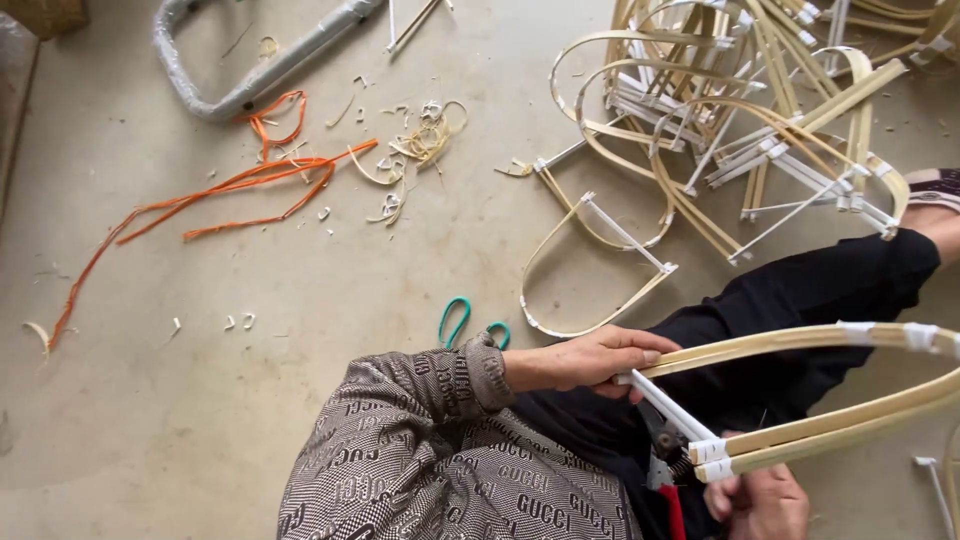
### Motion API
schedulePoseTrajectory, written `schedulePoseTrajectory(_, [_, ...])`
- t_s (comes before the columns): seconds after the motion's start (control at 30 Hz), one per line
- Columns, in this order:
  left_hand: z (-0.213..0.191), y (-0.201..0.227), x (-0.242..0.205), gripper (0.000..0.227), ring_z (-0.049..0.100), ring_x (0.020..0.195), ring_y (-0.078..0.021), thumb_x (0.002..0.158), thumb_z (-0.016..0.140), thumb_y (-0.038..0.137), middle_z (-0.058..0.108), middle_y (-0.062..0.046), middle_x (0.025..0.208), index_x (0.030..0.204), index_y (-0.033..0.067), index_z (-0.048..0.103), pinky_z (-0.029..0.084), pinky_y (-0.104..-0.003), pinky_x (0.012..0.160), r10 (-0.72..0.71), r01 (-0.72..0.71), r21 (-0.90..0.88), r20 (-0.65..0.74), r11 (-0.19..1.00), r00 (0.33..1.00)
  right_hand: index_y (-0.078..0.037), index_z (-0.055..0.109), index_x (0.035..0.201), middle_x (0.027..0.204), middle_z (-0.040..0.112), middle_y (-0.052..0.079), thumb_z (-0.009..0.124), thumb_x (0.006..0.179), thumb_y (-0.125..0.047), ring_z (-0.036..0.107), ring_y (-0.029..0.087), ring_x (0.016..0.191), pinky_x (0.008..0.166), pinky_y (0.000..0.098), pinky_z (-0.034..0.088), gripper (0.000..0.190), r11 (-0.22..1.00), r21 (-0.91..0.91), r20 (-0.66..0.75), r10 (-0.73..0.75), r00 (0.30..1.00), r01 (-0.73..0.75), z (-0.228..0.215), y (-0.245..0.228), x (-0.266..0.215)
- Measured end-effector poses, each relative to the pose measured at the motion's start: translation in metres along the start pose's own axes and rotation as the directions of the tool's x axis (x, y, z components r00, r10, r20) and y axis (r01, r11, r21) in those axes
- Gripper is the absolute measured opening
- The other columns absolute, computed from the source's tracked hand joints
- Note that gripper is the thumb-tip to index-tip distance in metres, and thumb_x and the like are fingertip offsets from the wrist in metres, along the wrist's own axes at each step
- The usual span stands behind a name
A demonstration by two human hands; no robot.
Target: Trimming and assembling curved bamboo strips into frames using pruning shears and a knife.
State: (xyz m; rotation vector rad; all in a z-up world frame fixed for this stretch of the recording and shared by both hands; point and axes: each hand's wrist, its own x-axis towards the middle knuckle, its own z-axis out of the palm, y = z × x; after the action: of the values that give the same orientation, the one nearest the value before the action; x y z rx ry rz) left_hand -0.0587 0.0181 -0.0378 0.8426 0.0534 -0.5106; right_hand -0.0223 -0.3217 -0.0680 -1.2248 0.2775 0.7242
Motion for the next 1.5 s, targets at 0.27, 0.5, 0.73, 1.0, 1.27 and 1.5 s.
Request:
schedulePoseTrajectory(0.27, [0.023, -0.010, -0.004, 0.050, 0.053, 0.047, -0.0091, 0.108, 0.042, 0.017, 0.068, -0.009, 0.077, 0.156, 0.0027, 0.037, 0.038, -0.023, 0.038, 0.009, -0.010, -0.034, -0.038, 0.999, 0.999, -0.011, 0.011, 0.162, 0.094, 0.064, 0.026, 0.064, 0.102, -0.013, 0.070, 0.031, 0.068, 0.061, 0.0448, 0.063, 0.080, 0.990, 0.137, 0.752, -0.080, 0.654, -0.037, 0.073, -0.024, 0.012])
schedulePoseTrajectory(0.5, [0.018, -0.011, -0.007, 0.047, 0.047, 0.045, -0.0057, 0.111, 0.043, 0.019, 0.060, -0.005, 0.068, 0.155, 0.0033, 0.042, 0.034, -0.020, 0.038, 0.027, -0.026, -0.050, 0.012, 0.998, 1.000, -0.002, 0.032, 0.160, 0.070, 0.058, 0.019, 0.058, 0.103, -0.026, 0.052, 0.019, 0.037, 0.030, 0.0286, 0.043, 0.067, 0.985, -0.169, 0.126, 0.054, 0.991, -0.032, 0.094, 0.004, 0.009])
schedulePoseTrajectory(0.73, [0.020, -0.005, 0.003, 0.045, 0.041, 0.058, -0.0038, 0.112, 0.045, 0.035, 0.052, 0.005, 0.076, 0.142, 0.0050, 0.057, 0.032, -0.020, 0.051, 0.110, -0.117, -0.043, -0.137, 0.992, 0.985, -0.004, 0.027, 0.153, 0.071, 0.064, 0.011, 0.054, 0.099, -0.014, 0.060, 0.016, 0.046, 0.039, 0.0275, 0.050, 0.061, 0.982, -0.183, 0.184, 0.086, 0.979, -0.052, 0.138, -0.030, -0.001])
schedulePoseTrajectory(1.0, [0.027, 0.000, 0.007, 0.038, 0.040, 0.054, -0.0013, 0.115, 0.040, 0.031, 0.052, 0.006, 0.069, 0.134, 0.0051, 0.060, 0.028, -0.017, 0.048, 0.055, -0.067, -0.038, -0.265, 0.997, 0.963, -0.002, 0.026, 0.153, 0.070, 0.067, 0.011, 0.051, 0.101, -0.011, 0.060, 0.013, 0.047, 0.044, 0.0247, 0.051, 0.058, 0.994, -0.064, 0.321, 0.106, 0.941, -0.090, 0.160, -0.042, -0.009])
schedulePoseTrajectory(1.27, [0.036, 0.000, 0.001, 0.041, 0.040, 0.055, -0.0019, 0.115, 0.039, 0.031, 0.049, 0.006, 0.066, 0.132, 0.0006, 0.060, 0.030, -0.018, 0.051, 0.105, -0.081, 0.106, -0.245, 0.991, 0.964, -0.002, 0.039, 0.143, 0.069, 0.062, 0.010, 0.055, 0.100, -0.007, 0.057, 0.014, 0.045, 0.040, 0.0234, 0.045, 0.046, 0.998, 0.008, 0.209, 0.065, 0.976, -0.068, 0.123, -0.048, -0.003])
schedulePoseTrajectory(1.5, [0.036, -0.009, 0.003, 0.040, 0.042, 0.056, -0.0024, 0.116, 0.040, 0.031, 0.050, 0.006, 0.067, 0.130, -0.0007, 0.061, 0.032, -0.019, 0.052, 0.121, -0.088, 0.138, -0.253, 0.987, 0.960, -0.006, 0.038, 0.139, 0.066, 0.061, 0.009, 0.053, 0.099, -0.009, 0.053, 0.013, 0.040, 0.037, 0.0240, 0.045, 0.043, 0.993, 0.035, 0.239, 0.097, 0.966, -0.109, 0.132, -0.047, -0.013])
